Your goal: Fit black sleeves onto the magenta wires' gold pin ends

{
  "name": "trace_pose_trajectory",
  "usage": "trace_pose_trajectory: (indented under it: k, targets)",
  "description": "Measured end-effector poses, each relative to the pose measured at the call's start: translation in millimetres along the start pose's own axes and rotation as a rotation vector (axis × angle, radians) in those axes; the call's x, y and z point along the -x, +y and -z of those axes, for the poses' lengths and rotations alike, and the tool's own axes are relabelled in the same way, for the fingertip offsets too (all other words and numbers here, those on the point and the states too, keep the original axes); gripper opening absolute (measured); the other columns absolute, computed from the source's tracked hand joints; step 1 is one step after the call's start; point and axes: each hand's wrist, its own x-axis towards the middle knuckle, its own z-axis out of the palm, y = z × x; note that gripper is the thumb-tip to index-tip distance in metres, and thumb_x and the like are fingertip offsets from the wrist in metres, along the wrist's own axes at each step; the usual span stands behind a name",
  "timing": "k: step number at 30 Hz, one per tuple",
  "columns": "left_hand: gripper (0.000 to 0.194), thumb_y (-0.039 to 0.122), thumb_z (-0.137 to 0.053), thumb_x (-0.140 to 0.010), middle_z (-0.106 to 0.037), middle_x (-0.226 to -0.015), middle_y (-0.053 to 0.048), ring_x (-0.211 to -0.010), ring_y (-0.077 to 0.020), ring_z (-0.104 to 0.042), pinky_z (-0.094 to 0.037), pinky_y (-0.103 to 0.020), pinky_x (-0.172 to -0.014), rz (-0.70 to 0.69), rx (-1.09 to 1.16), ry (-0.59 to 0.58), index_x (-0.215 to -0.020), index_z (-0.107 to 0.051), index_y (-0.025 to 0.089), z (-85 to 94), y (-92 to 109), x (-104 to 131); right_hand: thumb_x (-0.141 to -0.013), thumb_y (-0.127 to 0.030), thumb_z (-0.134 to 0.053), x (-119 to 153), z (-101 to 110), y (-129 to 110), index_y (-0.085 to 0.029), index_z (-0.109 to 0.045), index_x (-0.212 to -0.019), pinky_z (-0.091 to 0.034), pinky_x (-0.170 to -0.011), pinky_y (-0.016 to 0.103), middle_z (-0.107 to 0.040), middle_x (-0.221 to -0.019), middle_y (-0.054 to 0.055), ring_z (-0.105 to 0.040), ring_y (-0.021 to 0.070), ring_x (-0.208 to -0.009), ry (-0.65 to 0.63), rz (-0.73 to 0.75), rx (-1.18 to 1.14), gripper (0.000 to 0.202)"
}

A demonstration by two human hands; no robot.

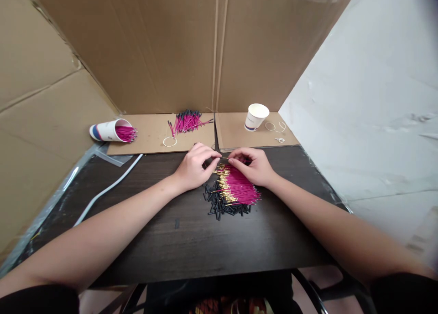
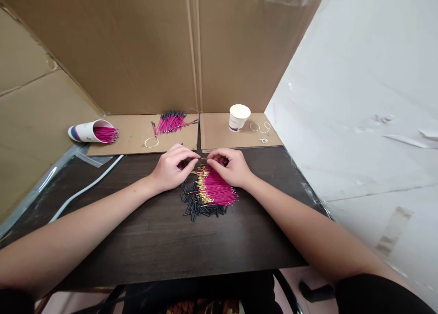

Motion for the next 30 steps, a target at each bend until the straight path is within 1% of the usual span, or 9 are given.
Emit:
trace_pose_trajectory:
  k: [4, 8, 13, 20, 26, 30]
  targets:
    - [0.014, 0.023, -0.067, -0.108, -0.081, -0.098, -0.008, -0.092, -0.0224, -0.068, -0.058, -0.042, -0.09, 0.019, -0.009, -0.011, -0.108, -0.079, 0.017, -0.4, -0.2, 0.8, -0.099, -0.039, -0.076, 0.2, 0.3, -0.3, -0.023, -0.081, -0.095, -0.052, -0.069, 0.034, -0.078, -0.084, 0.003, -0.061, 0.0163, -0.069, 0.005, 0.024, 0.023, 0.017]
    - [0.015, 0.024, -0.067, -0.107, -0.081, -0.098, -0.009, -0.091, -0.0229, -0.068, -0.059, -0.043, -0.089, 0.029, -0.004, -0.015, -0.108, -0.08, 0.016, -1.1, -0.4, 1.3, -0.099, -0.04, -0.076, 0.6, 0.9, -0.9, -0.024, -0.081, -0.095, -0.052, -0.07, 0.035, -0.08, -0.087, 0.004, -0.063, 0.0171, -0.071, -0.004, 0.031, 0.042, 0.017]
    - [0.014, 0.022, -0.067, -0.106, -0.081, -0.097, -0.009, -0.091, -0.0229, -0.068, -0.058, -0.042, -0.089, 0.0, -0.006, -0.017, -0.107, -0.08, 0.016, -1.5, -0.7, 1.3, -0.101, -0.039, -0.075, 1.2, 1.1, -1.6, -0.024, -0.082, -0.096, -0.053, -0.07, 0.035, -0.08, -0.088, 0.003, -0.064, 0.0172, -0.071, -0.023, 0.048, 0.054, 0.017]
    - [0.015, 0.024, -0.066, -0.107, -0.081, -0.097, -0.009, -0.092, -0.0231, -0.069, -0.058, -0.043, -0.091, 0.004, 0.0, -0.037, -0.107, -0.08, 0.017, -1.1, 0.2, 2.0, -0.102, -0.041, -0.075, 0.3, 0.9, -2.1, -0.026, -0.085, -0.098, -0.057, -0.079, 0.038, -0.084, -0.098, 0.005, -0.072, 0.0209, -0.083, -0.041, 0.074, 0.07, 0.018]
    - [0.015, 0.024, -0.067, -0.107, -0.081, -0.097, -0.008, -0.09, -0.0229, -0.069, -0.058, -0.044, -0.09, -0.008, -0.004, -0.029, -0.107, -0.079, 0.017, -1.0, -0.2, 1.9, -0.099, -0.037, -0.076, 0.1, 3.3, -3.2, -0.027, -0.086, -0.102, -0.054, -0.074, 0.038, -0.08, -0.092, 0.005, -0.067, 0.0205, -0.078, -0.05, 0.099, 0.108, 0.015]
    - [0.014, 0.024, -0.067, -0.107, -0.081, -0.097, -0.009, -0.09, -0.0231, -0.068, -0.058, -0.043, -0.089, -0.018, -0.01, -0.023, -0.107, -0.079, 0.016, -0.9, 0.1, 1.3, -0.101, -0.035, -0.073, 0.8, 3.9, -2.4, -0.026, -0.086, -0.104, -0.053, -0.075, 0.039, -0.08, -0.094, 0.006, -0.068, 0.021, -0.079, -0.044, 0.124, 0.104, 0.016]
